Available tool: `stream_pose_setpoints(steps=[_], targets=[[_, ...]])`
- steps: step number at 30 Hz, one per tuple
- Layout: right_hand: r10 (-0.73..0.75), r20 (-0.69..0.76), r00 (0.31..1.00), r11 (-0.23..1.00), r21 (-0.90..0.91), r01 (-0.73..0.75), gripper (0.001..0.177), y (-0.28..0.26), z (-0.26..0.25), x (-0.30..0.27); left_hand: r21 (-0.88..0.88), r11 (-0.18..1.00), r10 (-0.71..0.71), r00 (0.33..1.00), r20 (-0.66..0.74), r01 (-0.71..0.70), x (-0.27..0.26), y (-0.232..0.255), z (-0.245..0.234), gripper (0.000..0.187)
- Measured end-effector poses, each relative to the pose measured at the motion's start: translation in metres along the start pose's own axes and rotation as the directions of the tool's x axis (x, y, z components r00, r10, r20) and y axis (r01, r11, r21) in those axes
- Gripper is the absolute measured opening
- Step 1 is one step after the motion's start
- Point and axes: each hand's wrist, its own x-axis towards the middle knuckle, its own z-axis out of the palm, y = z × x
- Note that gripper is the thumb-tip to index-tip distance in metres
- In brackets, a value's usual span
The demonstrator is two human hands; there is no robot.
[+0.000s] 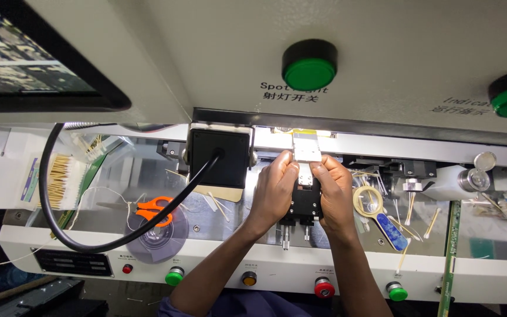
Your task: The person uses a wooden stick to clean a small component held in a machine's vise. They then remove the component, manipulate it with their fingers, and place it back into the vise for further work.
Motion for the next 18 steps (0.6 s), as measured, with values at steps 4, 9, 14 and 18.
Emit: stream_pose_setpoints(steps=[4, 9, 14, 18], targets=[[0.015, -0.005, 1.0, 1.0, 0.006, -0.015, 0.016, 0.0096, -0.0065, 0.0032, 0.001, 1.0, 0.0, 1.0, -0.004, 0.0, 0.0013, -0.002, 0.0004, 0.023], [0.02, -0.015, 1.0, 1.0, 0.019, -0.02, 0.015, 0.011, -0.0063, 0.0038, 0.001, 1.0, -0.008, 1.0, -0.009, 0.008, 0.002, -0.0027, 0.0006, 0.024], [0.026, -0.013, 1.0, 0.999, 0.028, -0.025, 0.015, 0.0114, -0.005, 0.0036, 0.015, 1.0, 0.002, 1.0, -0.008, -0.002, 0.0026, -0.0026, 0.0017, 0.025], [0.038, -0.014, 0.999, 0.999, 0.028, -0.038, 0.014, 0.0092, -0.005, 0.0032, 0.004, 1.0, -0.007, 1.0, -0.011, 0.007, 0.0001, 0.0039, 0.0007, 0.024]])
